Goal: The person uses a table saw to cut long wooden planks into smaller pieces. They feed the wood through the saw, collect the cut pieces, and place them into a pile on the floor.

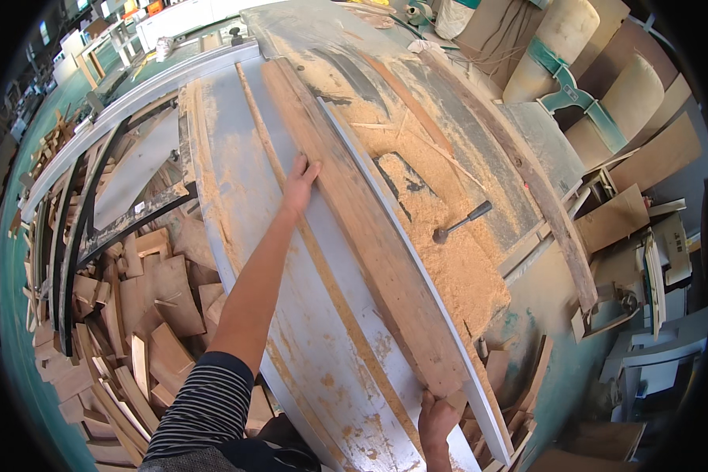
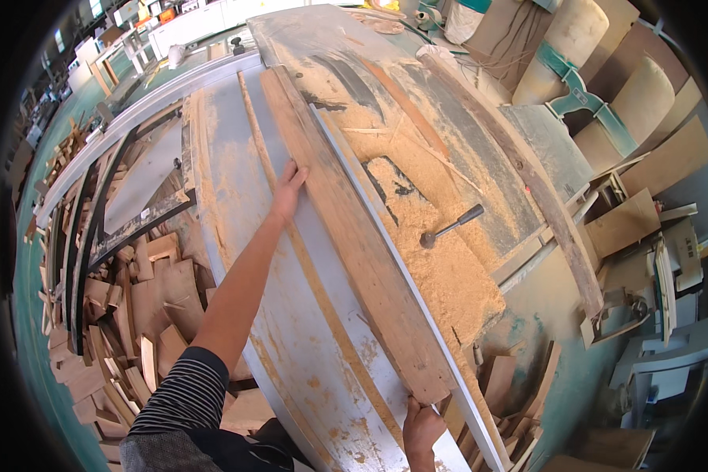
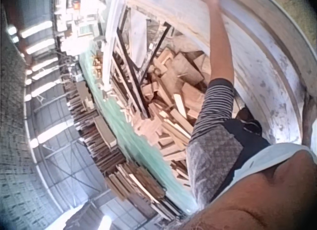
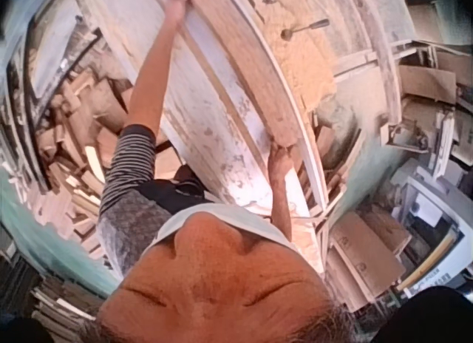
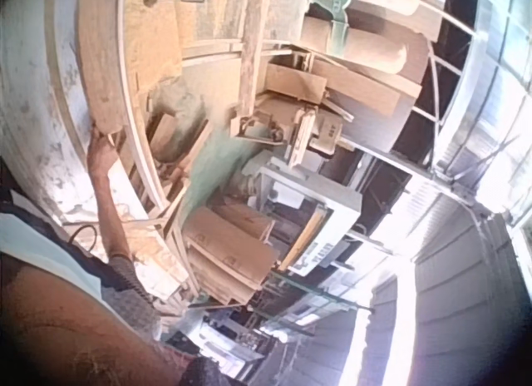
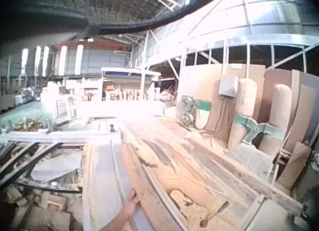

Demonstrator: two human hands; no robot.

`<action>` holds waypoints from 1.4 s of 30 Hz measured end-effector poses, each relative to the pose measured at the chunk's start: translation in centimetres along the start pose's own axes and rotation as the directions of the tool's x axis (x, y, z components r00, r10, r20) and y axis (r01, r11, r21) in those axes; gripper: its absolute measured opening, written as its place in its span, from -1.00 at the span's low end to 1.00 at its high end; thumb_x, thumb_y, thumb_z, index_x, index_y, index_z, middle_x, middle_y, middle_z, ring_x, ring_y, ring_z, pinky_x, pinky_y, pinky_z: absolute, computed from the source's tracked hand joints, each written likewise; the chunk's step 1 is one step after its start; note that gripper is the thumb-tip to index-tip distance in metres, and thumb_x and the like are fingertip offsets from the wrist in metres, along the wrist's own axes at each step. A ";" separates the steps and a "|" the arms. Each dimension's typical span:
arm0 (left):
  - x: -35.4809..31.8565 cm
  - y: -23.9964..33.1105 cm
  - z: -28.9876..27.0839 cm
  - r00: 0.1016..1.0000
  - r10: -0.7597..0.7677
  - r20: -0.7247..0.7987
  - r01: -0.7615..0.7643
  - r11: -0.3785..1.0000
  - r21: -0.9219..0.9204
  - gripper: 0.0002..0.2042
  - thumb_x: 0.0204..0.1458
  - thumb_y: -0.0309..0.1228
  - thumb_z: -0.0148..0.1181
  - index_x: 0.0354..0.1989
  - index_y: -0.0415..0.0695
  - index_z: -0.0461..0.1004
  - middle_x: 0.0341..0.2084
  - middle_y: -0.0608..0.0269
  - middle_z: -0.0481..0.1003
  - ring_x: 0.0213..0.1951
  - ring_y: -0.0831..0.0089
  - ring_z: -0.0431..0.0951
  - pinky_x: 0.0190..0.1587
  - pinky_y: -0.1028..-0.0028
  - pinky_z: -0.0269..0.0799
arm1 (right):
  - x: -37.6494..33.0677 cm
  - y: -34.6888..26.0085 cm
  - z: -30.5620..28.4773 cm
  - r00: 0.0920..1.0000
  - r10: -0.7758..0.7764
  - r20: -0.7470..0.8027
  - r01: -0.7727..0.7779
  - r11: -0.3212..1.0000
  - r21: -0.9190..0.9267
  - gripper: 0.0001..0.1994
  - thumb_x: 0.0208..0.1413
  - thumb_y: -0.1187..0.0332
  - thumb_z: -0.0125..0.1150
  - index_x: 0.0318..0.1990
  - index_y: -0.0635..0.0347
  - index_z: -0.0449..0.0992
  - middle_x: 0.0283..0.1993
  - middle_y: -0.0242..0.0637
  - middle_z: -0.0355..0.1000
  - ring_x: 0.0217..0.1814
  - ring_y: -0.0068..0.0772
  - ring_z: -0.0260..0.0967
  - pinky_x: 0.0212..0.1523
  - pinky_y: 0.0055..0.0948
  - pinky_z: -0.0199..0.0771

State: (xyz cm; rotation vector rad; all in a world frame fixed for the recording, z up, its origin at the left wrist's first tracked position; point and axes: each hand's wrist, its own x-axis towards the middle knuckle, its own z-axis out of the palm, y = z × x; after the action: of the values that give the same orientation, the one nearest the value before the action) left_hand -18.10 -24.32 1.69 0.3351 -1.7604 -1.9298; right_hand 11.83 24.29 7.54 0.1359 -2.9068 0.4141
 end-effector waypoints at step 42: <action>6.6 -0.8 -2.4 0.999 -0.035 -0.022 0.033 0.995 -0.097 -0.67 0.26 -0.30 0.15 0.08 -0.25 0.42 0.05 0.32 0.35 0.16 0.45 0.29 0.30 0.48 0.09 | 3.4 -4.7 3.4 0.985 0.119 0.123 -0.121 0.993 0.009 -0.56 0.19 0.13 0.27 -0.61 0.32 0.59 -0.66 0.07 0.43 -0.64 0.12 0.46 -0.59 -0.06 0.43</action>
State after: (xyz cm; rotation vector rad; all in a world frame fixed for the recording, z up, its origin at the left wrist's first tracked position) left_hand -22.64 -29.70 1.55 0.3540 -1.6502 -2.0186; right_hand 8.49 18.60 6.33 -0.0127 -3.0431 0.4658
